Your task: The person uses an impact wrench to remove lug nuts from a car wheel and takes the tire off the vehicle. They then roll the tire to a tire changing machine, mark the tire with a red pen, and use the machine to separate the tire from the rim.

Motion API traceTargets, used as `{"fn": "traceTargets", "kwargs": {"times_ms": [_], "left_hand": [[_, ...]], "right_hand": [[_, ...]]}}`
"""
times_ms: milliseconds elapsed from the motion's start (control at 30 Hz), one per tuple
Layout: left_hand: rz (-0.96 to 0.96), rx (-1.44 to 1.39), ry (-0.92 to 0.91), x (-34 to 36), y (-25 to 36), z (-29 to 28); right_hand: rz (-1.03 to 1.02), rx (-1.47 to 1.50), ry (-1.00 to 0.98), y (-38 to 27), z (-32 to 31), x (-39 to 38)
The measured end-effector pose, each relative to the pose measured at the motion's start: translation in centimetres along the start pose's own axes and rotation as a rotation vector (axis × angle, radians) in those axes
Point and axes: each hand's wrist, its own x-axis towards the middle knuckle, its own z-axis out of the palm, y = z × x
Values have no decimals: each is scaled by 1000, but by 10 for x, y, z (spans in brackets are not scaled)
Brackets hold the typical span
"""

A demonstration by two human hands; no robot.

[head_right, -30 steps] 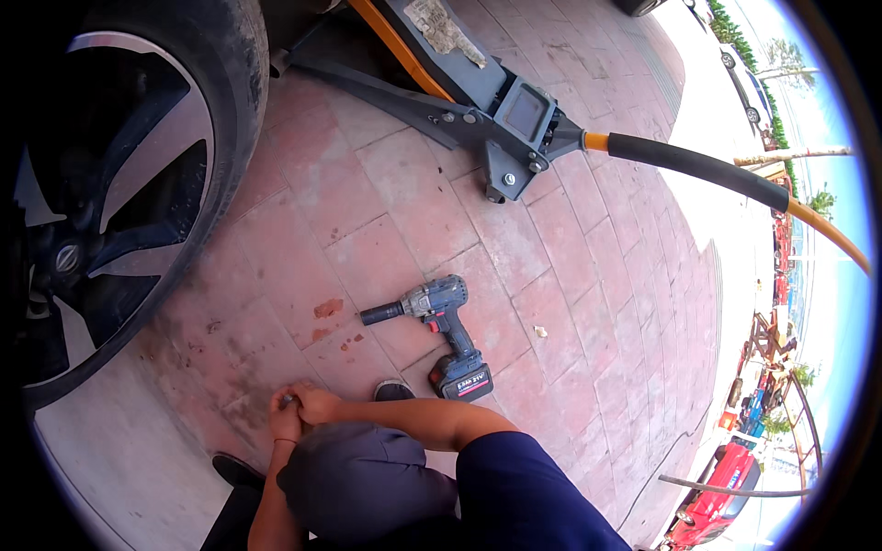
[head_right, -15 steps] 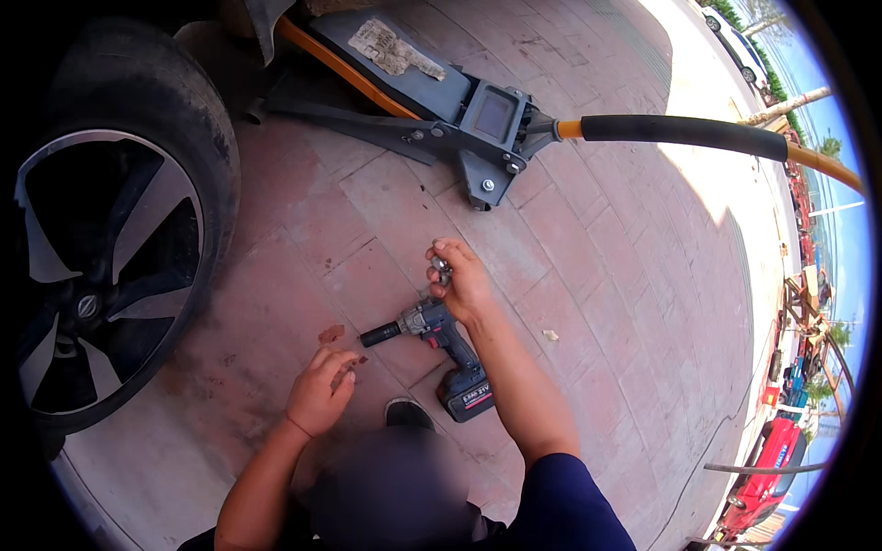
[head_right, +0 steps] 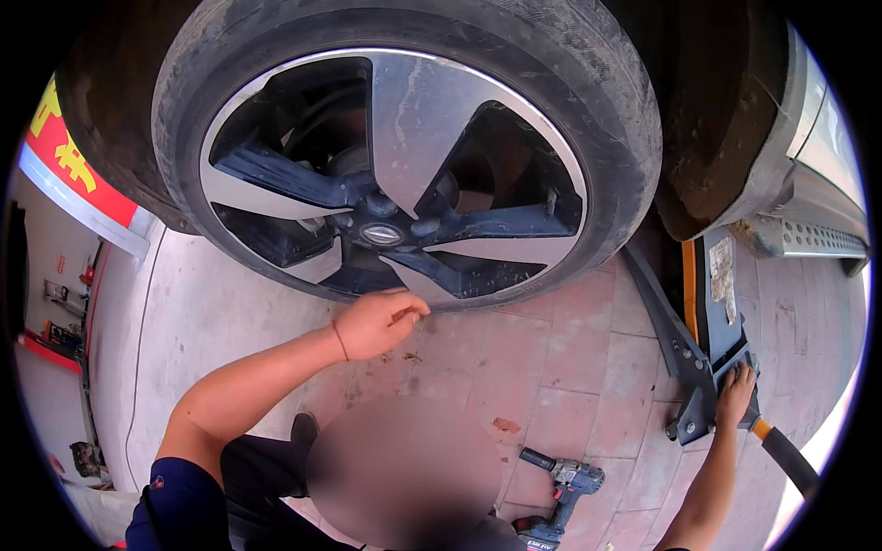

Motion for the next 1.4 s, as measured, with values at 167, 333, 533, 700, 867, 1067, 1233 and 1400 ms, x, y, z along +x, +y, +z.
{"fn": "traceTargets", "kwargs": {"times_ms": [167, 333, 533, 700, 867, 1067, 1233, 1400], "left_hand": [[-627, -635, 313, -24, 29, -120], [-399, -1053, 581, -11, 19, -161], [-429, -1306, 763, -1, 4, -170], [-490, -1280, 625, -35, 33, -176], [-685, -1479, 694, -141, 69, -112], [-952, -1635, 753, -259, 133, -104], [-1093, -1756, 835, -326, 179, -108], [-867, -1918, 1059, -368, 250, -130]], "right_hand": [[212, 98, 181, -61, -49, -5], [-110, 1169, -21, -344, -153, -46], [49, 2067, -488, -621, -257, 23], [201, 2093, -571, -617, -293, -1], [494, 1950, -494, -546, -354, -152], [558, 1579, -705, -516, -440, -220], [251, 1199, -928, -538, -463, -274], [-488, 806, -776, -591, -431, -360]]}}
